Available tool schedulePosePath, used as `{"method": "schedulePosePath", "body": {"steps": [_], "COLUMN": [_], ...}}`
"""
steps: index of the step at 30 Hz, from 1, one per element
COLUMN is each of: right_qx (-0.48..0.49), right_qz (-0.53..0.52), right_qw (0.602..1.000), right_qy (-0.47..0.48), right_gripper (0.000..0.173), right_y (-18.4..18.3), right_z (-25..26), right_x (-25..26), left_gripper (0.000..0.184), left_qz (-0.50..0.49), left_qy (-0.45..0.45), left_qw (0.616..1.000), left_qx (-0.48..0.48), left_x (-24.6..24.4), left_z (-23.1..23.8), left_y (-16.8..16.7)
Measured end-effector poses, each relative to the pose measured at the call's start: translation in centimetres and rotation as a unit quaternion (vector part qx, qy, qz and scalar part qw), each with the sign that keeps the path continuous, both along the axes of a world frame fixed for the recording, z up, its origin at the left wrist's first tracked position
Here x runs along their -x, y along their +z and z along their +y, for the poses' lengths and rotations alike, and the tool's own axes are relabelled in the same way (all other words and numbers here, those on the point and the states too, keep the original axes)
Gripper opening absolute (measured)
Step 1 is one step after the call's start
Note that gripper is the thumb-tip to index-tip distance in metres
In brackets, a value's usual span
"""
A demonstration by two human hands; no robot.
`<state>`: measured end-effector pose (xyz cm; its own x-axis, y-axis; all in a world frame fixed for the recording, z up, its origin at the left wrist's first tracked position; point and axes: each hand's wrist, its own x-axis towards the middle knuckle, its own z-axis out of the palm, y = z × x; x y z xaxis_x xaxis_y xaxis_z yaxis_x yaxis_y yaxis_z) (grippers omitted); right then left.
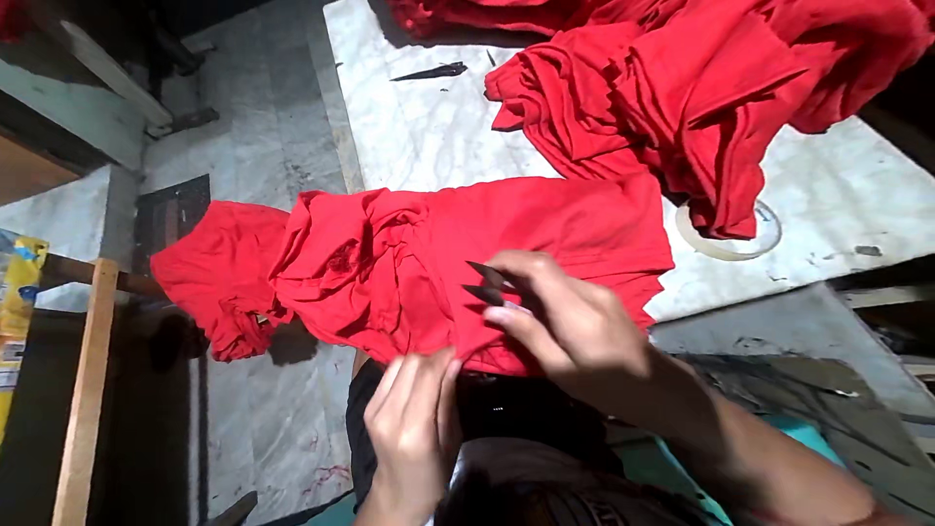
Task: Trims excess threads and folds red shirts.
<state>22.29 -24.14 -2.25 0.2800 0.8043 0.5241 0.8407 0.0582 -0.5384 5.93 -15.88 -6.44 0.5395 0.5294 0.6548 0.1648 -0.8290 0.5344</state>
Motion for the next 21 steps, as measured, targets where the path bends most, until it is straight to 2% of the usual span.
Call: {"method": "schedulePosePath", "body": {"steps": [3,8,15,18,19,21], "right_qx": [0.026,0.036,-0.023,-0.006,-0.031,-0.143], "right_qz": [-0.055,-0.131,-0.181,-0.119,-0.070,0.034], "right_qw": [0.998,0.986,0.977,0.986,0.992,0.989], "right_qy": [0.032,0.095,0.110,0.118,0.097,0.023], "right_gripper": [0.029,0.024,0.017,0.022,0.024,0.030], "right_y": [-0.8,-1.2,-1.9,-0.3,0.7,2.4], "right_z": [-2.4,-3.0,-1.3,-1.7,-2.3,-3.5], "right_x": [-1.4,-1.7,-2.5,-3.5,-4.3,-6.5], "left_gripper": [0.022,0.021,0.020,0.027,0.034,0.048], "left_qz": [-0.022,-0.068,-0.081,-0.076,-0.072,-0.058], "left_qy": [-0.055,-0.104,-0.127,-0.151,-0.156,-0.127], "left_qw": [0.998,0.992,0.989,0.985,0.984,0.989], "left_qx": [0.019,0.023,0.010,0.036,0.045,0.055], "left_x": [1.8,0.6,-0.2,0.5,0.7,0.9], "left_z": [0.5,0.3,-0.1,-0.2,-0.1,0.2], "left_y": [0.0,-0.1,-0.3,-0.4,-0.4,-0.3]}}
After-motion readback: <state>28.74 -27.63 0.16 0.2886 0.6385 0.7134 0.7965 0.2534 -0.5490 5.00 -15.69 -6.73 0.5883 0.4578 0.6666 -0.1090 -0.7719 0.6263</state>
